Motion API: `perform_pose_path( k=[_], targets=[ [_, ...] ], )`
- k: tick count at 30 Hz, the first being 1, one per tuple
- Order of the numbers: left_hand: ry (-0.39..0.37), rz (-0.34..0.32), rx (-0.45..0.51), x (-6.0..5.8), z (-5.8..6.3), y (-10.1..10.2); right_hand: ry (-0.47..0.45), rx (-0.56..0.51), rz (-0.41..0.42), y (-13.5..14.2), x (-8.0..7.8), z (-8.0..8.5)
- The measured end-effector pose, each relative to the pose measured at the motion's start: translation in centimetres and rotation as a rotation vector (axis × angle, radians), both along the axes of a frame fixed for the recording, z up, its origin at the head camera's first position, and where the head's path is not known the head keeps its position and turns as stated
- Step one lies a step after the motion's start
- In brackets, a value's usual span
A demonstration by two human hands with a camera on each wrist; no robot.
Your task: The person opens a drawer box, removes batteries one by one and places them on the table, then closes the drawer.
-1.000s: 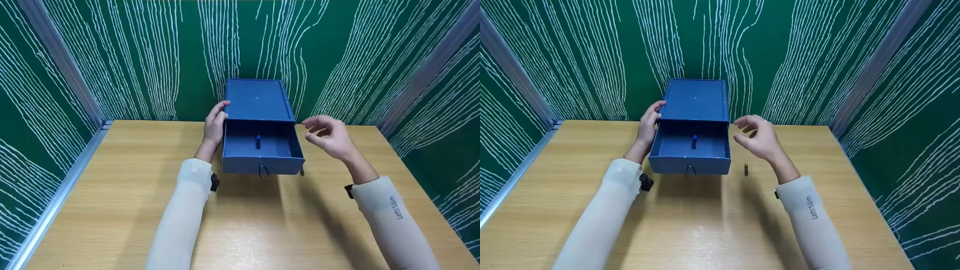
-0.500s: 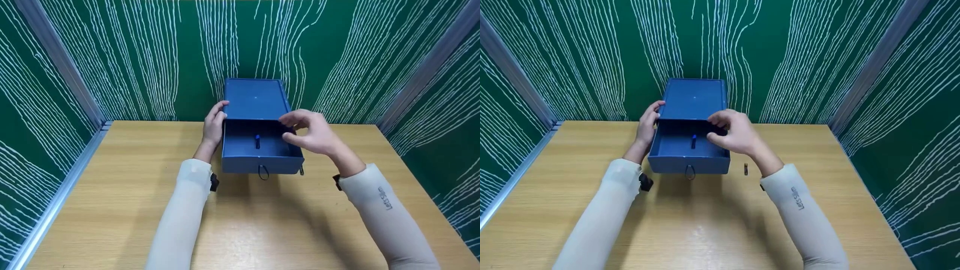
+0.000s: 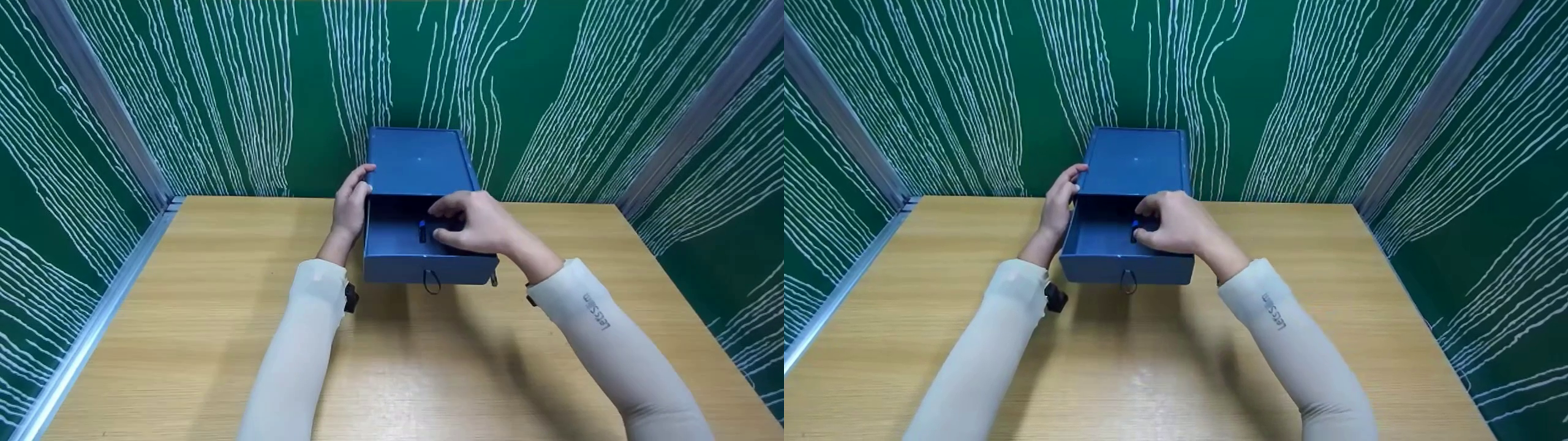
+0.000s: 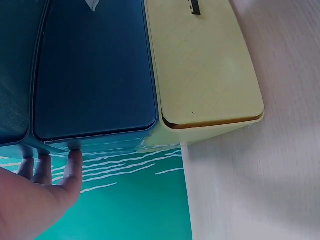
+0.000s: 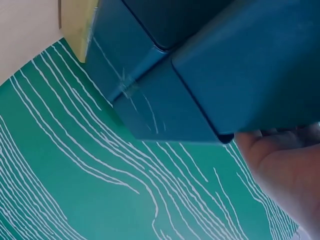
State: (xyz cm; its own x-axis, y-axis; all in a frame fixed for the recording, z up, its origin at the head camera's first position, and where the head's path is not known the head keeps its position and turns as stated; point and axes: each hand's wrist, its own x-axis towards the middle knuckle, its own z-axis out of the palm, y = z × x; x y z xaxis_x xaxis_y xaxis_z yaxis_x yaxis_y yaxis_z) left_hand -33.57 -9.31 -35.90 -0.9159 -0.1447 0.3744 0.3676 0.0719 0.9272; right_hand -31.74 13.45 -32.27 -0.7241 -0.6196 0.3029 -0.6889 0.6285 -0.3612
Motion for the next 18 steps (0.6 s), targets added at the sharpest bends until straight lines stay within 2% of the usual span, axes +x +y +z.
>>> perform_pose_path(
  k=[18],
  targets=[
    [-0.002, 0.011, -0.009, -0.1, 0.0, 0.1, 0.08, 0.342, -0.138, -1.8, -1.2, -1.0]
  ],
)
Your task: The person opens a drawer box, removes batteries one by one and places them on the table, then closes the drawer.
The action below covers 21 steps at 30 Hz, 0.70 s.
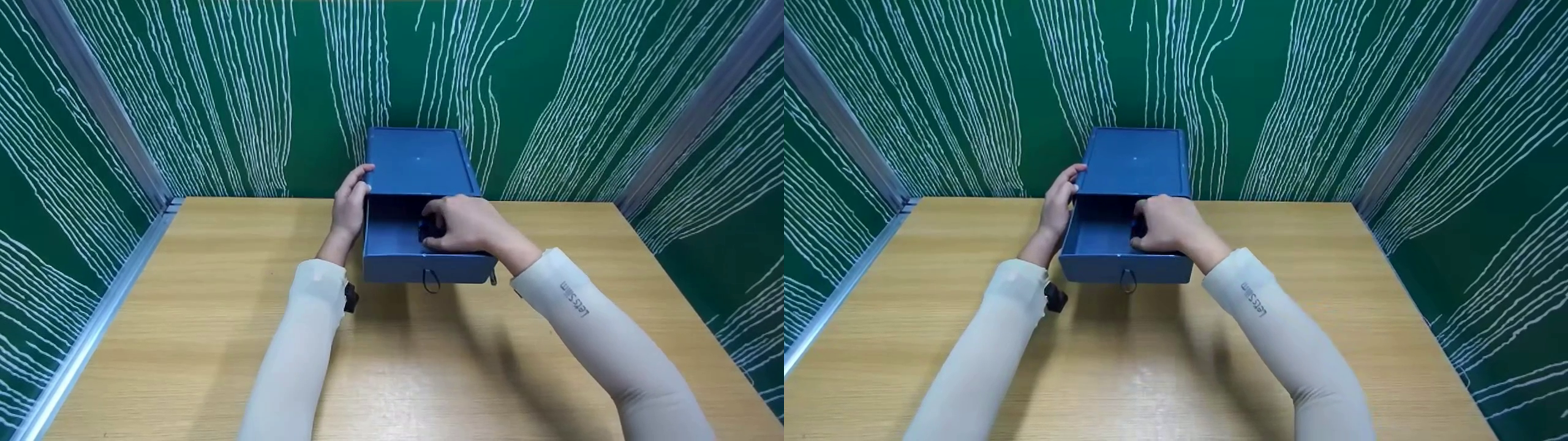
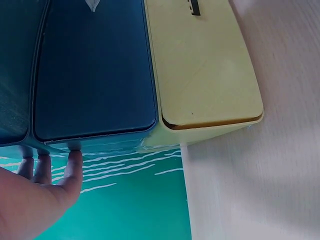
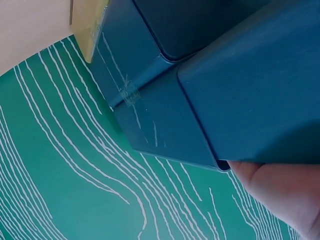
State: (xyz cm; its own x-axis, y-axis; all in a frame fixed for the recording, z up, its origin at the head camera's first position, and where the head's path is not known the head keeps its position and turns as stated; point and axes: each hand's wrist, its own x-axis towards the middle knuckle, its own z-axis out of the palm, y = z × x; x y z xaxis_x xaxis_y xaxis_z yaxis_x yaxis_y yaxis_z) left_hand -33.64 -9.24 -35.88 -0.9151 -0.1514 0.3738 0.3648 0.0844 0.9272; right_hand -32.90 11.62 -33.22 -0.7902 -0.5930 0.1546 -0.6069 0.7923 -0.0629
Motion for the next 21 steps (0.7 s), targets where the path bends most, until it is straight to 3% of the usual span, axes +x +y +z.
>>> perform_pose_path(
  k=[8, 12, 19, 21],
  targets=[
    [0.006, -0.024, 0.023, -1.6, -1.5, -0.3, -0.003, 0.072, -0.006, -0.5, -0.8, -0.2],
    [0.014, -0.003, 0.01, -2.1, -2.0, -0.3, 0.001, 0.082, 0.004, -0.7, -1.0, -0.3],
    [0.027, 0.011, 0.008, -2.1, -2.0, -0.2, -0.02, 0.076, -0.005, -0.7, -1.0, -0.2],
    [0.021, 0.002, 0.014, -1.5, -1.5, -0.1, -0.026, 0.073, -0.006, -0.7, -1.0, -0.1]
  ],
)
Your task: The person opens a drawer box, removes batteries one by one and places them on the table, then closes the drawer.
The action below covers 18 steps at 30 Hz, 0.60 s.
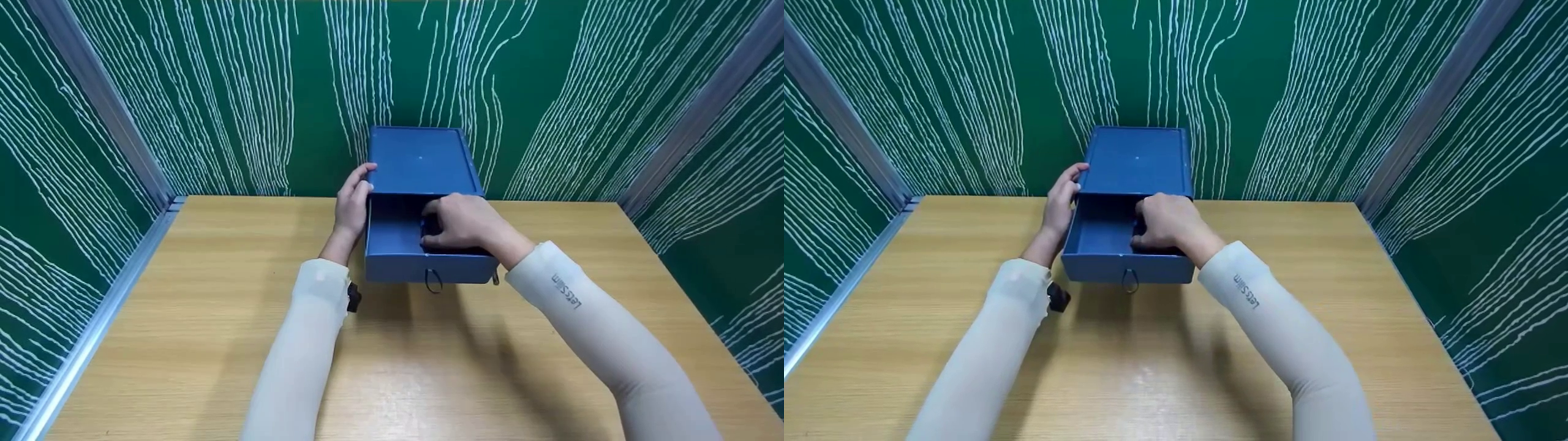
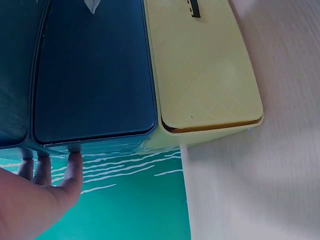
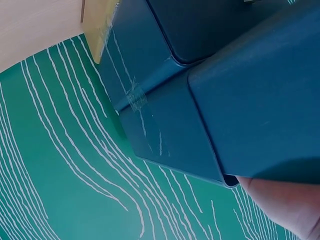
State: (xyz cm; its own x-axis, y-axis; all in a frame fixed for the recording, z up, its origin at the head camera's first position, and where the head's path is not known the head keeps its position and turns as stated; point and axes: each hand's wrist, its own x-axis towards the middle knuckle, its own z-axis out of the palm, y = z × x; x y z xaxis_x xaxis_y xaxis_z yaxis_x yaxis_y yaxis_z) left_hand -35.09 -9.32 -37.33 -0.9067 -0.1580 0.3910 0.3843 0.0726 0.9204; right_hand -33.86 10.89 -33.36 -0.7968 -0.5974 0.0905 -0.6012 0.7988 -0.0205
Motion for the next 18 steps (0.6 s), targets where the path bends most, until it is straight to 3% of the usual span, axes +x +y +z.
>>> perform_pose_path(
  k=[5, 11, 18],
  targets=[
    [-0.016, -0.009, 0.018, 1.5, 1.3, 0.5, -0.019, -0.011, 0.0, 0.0, 0.0, 0.0],
    [0.004, -0.052, 0.04, 1.6, 1.1, 0.3, -0.018, -0.019, -0.003, 0.0, -0.1, -0.2],
    [-0.021, -0.058, 0.051, 1.5, 1.2, 0.2, 0.009, -0.044, 0.022, 0.0, 0.0, 0.0]
  ],
)
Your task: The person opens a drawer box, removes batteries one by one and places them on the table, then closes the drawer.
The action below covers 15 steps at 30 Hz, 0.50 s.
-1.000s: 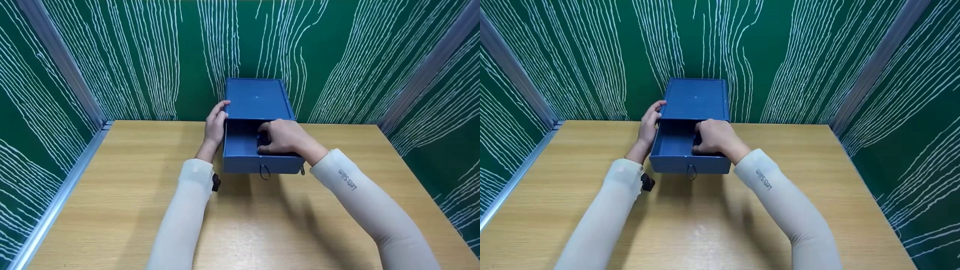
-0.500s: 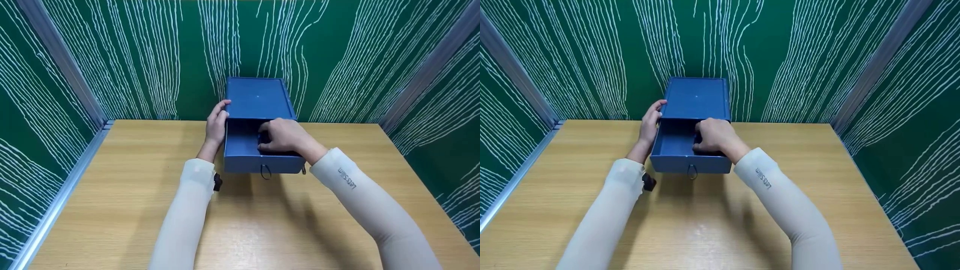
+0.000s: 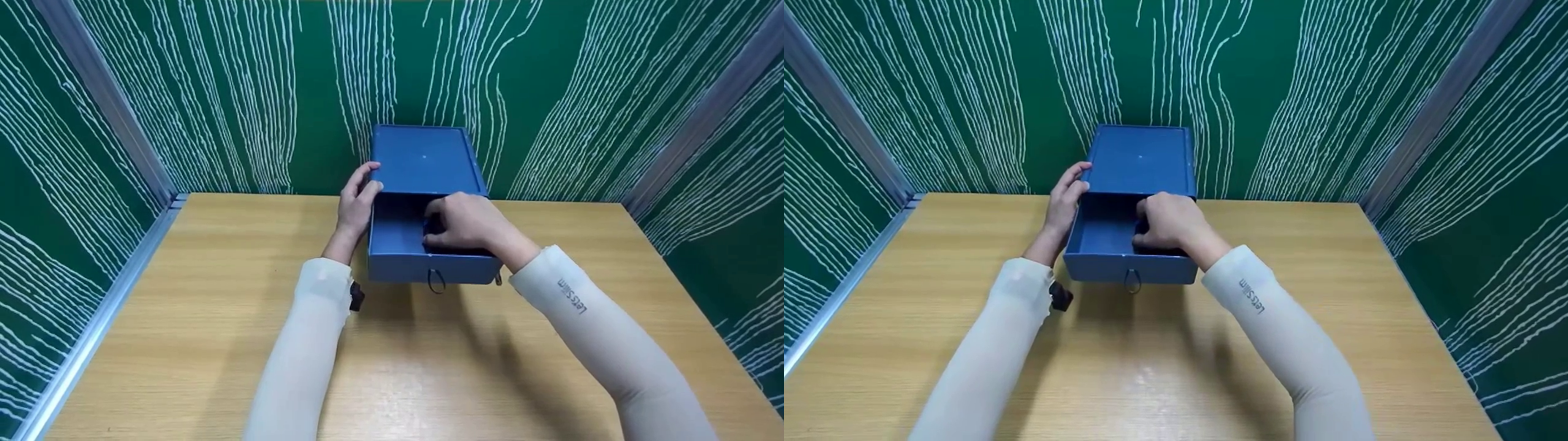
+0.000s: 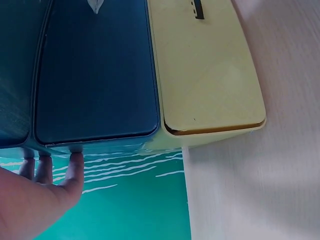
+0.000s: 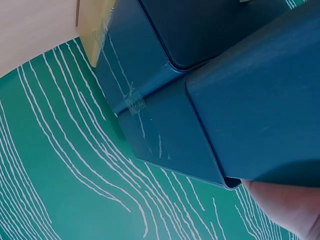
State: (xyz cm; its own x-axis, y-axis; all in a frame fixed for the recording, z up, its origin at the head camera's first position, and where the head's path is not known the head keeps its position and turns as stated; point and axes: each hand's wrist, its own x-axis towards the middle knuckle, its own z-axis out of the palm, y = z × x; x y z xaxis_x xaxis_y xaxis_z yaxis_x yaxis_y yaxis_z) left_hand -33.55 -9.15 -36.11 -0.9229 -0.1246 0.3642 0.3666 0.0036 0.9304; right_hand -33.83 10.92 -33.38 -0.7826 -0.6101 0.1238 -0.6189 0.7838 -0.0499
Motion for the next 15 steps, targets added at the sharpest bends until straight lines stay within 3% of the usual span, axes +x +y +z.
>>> perform_pose_path(
  k=[15],
  targets=[
    [0.002, 0.002, -0.008, -0.02, -0.04, 0.05, 0.008, -0.055, 0.062, 0.4, 0.12, 0.06]
  ],
)
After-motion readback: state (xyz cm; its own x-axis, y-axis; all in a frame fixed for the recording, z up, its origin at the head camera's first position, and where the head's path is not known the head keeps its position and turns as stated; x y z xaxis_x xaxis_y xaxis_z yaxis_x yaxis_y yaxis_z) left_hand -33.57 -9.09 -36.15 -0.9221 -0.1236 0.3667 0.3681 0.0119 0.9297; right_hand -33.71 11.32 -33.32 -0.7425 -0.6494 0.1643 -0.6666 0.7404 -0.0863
